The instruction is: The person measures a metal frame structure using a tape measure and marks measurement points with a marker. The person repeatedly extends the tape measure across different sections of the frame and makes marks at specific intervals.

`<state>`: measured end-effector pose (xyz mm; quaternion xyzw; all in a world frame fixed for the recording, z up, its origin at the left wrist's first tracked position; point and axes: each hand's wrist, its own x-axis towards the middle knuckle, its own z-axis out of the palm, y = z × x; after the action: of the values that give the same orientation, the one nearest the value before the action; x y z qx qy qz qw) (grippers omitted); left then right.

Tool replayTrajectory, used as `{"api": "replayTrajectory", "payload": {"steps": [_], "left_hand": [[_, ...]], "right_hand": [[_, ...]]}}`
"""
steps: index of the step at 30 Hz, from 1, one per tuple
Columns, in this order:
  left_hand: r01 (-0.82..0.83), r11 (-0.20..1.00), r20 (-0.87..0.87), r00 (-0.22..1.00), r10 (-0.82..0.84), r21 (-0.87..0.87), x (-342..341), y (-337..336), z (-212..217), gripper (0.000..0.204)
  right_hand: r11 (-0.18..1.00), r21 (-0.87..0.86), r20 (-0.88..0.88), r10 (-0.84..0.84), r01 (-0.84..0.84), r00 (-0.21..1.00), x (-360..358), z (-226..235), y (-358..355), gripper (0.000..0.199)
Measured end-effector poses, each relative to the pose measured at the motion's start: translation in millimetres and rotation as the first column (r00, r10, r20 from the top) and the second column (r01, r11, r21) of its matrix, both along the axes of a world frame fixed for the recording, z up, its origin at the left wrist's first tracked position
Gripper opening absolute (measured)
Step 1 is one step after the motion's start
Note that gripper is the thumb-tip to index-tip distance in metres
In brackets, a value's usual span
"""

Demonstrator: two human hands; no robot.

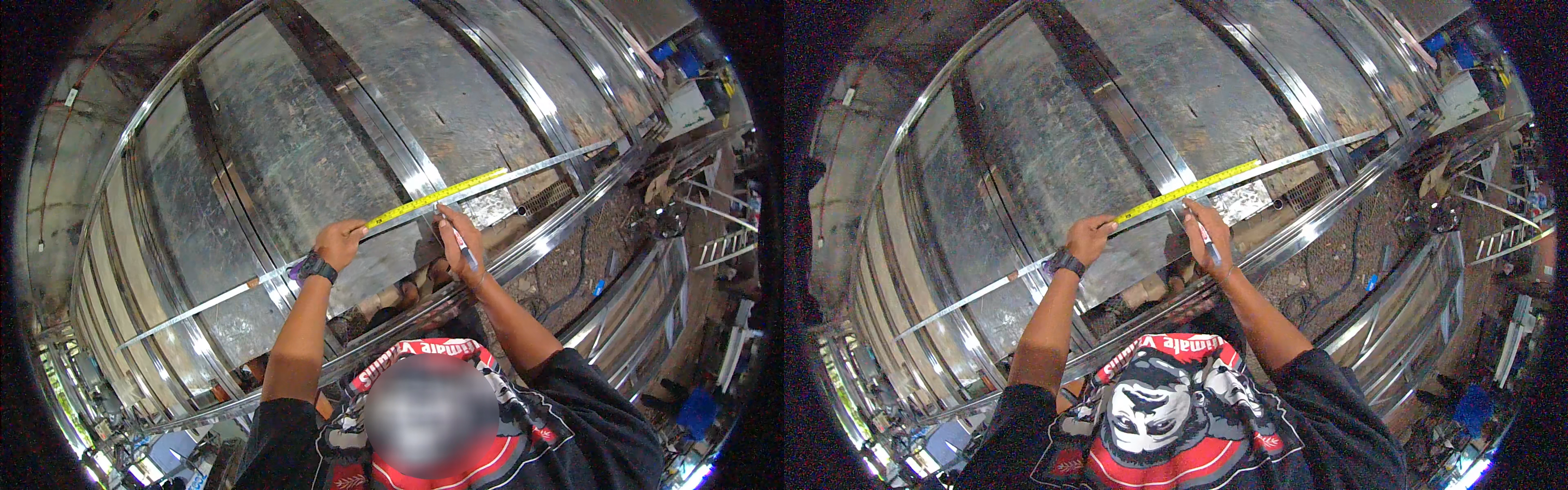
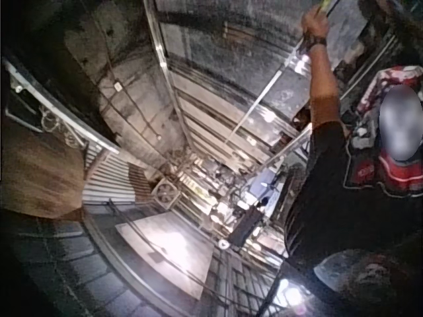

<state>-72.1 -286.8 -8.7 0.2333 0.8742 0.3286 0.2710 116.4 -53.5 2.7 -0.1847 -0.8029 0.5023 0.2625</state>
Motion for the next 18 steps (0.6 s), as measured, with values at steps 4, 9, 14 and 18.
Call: {"api": "replayTrajectory", "payload": {"steps": [4,9,14,18], "left_hand": [[0.007,1.0,-0.013,1.0,-0.007,-0.011,1.2,-1.6,0.9,0.036],[0.039,0.999,-0.047,0.998,-0.039,0.01,1.8,0.8,9.7,0.034],[0.018,1.0,-0.018,1.0,-0.018,0.0,1.9,3.5,13.1,0.033],[-0.003,0.999,-0.016,1.0,0.003,-0.034,3.1,3.6,11.6,0.032]], "right_hand": [[1.0,-0.002,-0.02,0.026,-0.026,0.999,-3.7,4.1,-3.0,0.031],[0.997,-0.023,-0.055,0.068,-0.069,0.996,-8.2,4.3,-8.8,0.031],[0.995,-0.042,-0.018,0.089,-0.089,0.996,-8.7,4.6,-7.8,0.032],[0.988,-0.109,0.023,0.115,-0.112,0.993,-10.7,11.9,-13.9,0.032]]}}
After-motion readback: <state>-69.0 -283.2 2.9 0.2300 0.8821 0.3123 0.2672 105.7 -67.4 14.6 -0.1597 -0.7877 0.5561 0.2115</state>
